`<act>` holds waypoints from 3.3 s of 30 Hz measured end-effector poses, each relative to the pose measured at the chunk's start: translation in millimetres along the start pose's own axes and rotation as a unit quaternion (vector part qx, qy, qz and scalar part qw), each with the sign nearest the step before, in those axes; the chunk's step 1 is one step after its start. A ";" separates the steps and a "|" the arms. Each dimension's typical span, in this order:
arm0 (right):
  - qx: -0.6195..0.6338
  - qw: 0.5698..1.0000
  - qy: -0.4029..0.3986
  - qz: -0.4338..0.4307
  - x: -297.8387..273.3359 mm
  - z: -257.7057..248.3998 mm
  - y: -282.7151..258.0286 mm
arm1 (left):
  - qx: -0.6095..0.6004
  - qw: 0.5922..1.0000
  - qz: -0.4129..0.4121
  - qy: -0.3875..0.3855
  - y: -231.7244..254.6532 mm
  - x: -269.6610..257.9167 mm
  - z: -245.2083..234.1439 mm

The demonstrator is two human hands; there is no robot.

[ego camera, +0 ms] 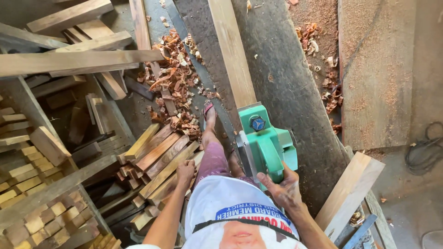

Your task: Planing wood planks using electric and manual hand planers.

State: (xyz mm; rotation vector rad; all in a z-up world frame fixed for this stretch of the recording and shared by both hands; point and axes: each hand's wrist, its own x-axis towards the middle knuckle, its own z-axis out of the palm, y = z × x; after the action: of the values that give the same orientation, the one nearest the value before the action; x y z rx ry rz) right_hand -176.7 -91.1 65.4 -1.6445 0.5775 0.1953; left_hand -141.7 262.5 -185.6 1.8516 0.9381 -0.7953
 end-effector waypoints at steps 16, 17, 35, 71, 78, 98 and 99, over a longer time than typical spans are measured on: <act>-0.023 1.000 0.008 0.013 118.9 32.6 -79.8 | -0.048 0.994 0.076 -0.061 45.0 102.2 6.2; -0.026 0.999 0.007 0.021 131.2 35.2 -89.0 | -0.059 0.994 0.072 -0.065 57.1 100.6 3.6; -0.019 0.999 -0.012 -0.040 316.7 87.8 -207.7 | -0.110 0.979 0.137 -0.105 152.9 131.3 -34.2; 0.010 0.952 0.287 0.108 -28.9 -89.2 5.5 | 0.440 0.700 0.542 0.154 420.4 -36.4 107.2; -0.052 0.976 0.176 0.115 -12.5 -91.4 19.1 | 0.185 0.904 0.377 0.077 349.3 -99.5 93.8; -0.026 0.979 0.129 0.156 -0.9 -107.7 23.5 | -0.407 0.818 0.127 -0.387 300.7 -201.4 29.1; -0.036 0.980 0.124 0.148 -1.6 -109.2 25.0 | -0.435 0.796 0.108 -0.407 310.1 -208.1 24.8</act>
State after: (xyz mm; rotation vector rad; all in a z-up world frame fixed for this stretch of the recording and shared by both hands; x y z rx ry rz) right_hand -211.8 -197.4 62.4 -1.6588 1.0188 0.2318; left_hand 12.4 82.3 104.0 0.6541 0.3767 -0.7261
